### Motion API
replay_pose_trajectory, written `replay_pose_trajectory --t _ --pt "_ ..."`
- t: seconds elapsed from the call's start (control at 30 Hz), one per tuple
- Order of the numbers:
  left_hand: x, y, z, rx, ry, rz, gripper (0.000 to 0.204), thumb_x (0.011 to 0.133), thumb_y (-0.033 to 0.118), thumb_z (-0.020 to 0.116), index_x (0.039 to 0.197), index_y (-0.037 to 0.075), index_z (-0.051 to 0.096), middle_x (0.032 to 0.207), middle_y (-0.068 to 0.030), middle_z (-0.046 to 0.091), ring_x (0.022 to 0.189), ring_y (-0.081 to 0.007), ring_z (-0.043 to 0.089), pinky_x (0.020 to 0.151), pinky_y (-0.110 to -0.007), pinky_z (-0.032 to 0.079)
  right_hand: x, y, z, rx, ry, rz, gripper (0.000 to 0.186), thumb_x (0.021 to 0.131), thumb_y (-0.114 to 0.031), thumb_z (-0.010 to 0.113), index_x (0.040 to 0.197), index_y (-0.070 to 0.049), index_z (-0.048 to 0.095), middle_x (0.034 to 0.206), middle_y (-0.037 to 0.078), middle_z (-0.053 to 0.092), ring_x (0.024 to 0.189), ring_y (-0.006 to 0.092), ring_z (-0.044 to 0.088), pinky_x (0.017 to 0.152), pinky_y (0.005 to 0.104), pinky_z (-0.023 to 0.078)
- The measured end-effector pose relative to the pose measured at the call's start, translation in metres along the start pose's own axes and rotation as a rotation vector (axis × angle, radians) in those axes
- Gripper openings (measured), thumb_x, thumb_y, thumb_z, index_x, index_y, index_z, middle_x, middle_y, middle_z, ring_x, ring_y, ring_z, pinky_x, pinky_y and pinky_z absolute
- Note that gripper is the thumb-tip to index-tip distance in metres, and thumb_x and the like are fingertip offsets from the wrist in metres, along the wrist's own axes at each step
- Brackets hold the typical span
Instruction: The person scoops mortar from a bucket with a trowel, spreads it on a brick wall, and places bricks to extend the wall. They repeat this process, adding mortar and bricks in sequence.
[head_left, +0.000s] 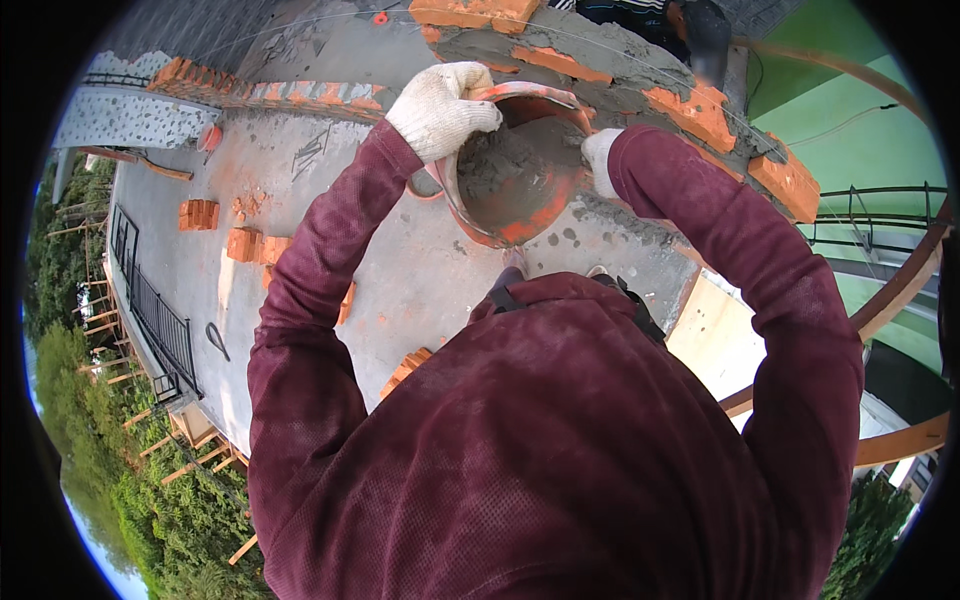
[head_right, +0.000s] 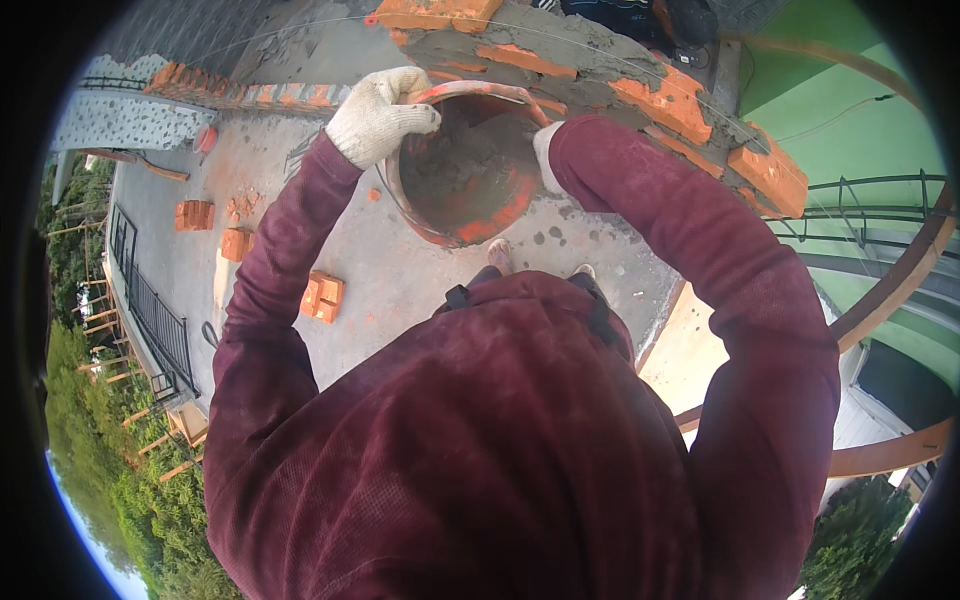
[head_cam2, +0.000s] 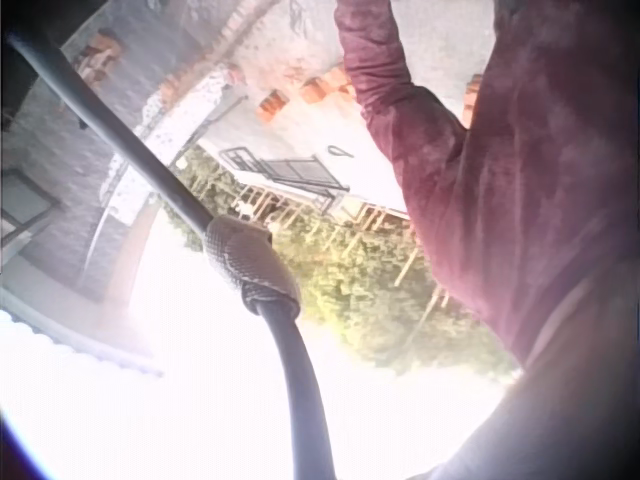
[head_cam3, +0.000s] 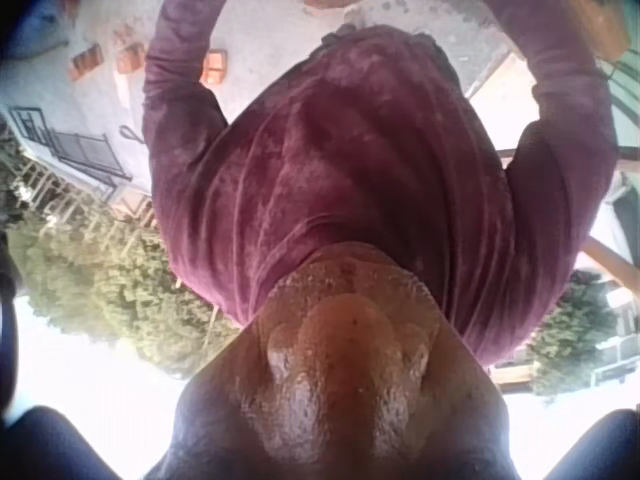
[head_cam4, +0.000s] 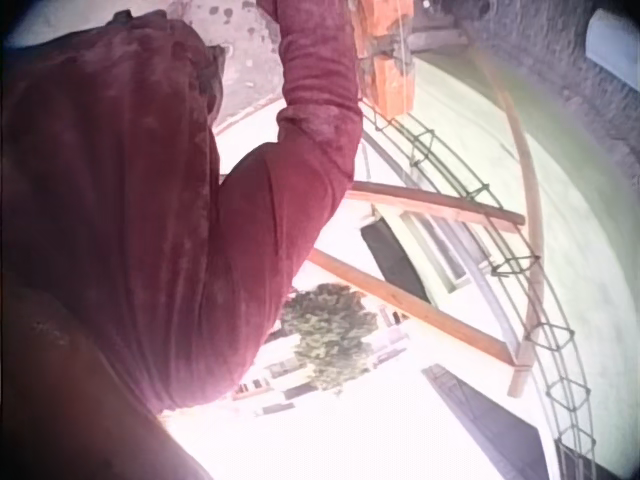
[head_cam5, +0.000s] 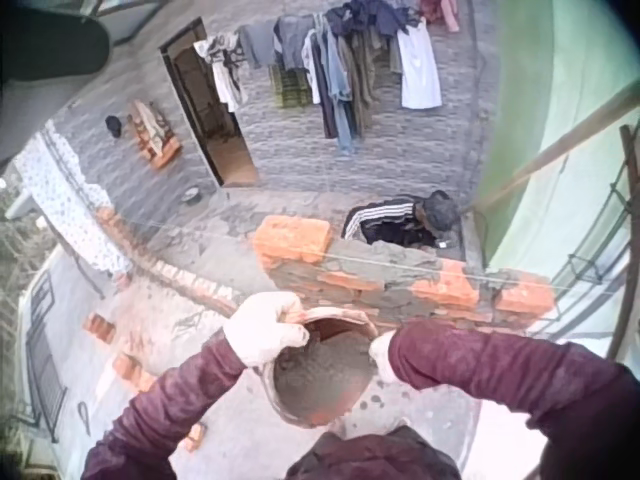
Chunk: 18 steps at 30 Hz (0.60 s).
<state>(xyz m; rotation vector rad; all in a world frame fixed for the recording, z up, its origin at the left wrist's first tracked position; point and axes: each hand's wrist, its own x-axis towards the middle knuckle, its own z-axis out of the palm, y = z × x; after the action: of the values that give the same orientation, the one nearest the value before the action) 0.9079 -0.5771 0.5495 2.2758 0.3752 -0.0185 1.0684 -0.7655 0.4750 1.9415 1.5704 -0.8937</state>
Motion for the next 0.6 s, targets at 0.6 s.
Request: replay_pose_trajectory --t 0.6 --pt "-0.020 0.008 0.059 -0.580 0.146 0.028 0.016 0.081 0.004 0.079 0.088 0.003 0.065 0.078 0.0034 0.061 0.073 -0.0051 0.056 0.069 -0.025 0.049 -0.066 -0.014 0.088 1.491 -0.065 -0.284 0.020 0.082 -0.016 0.072 0.090 -0.002 0.060 0.060 0.008 0.058 0.044 0.0172 0.055 0.041 0.0352 0.049"
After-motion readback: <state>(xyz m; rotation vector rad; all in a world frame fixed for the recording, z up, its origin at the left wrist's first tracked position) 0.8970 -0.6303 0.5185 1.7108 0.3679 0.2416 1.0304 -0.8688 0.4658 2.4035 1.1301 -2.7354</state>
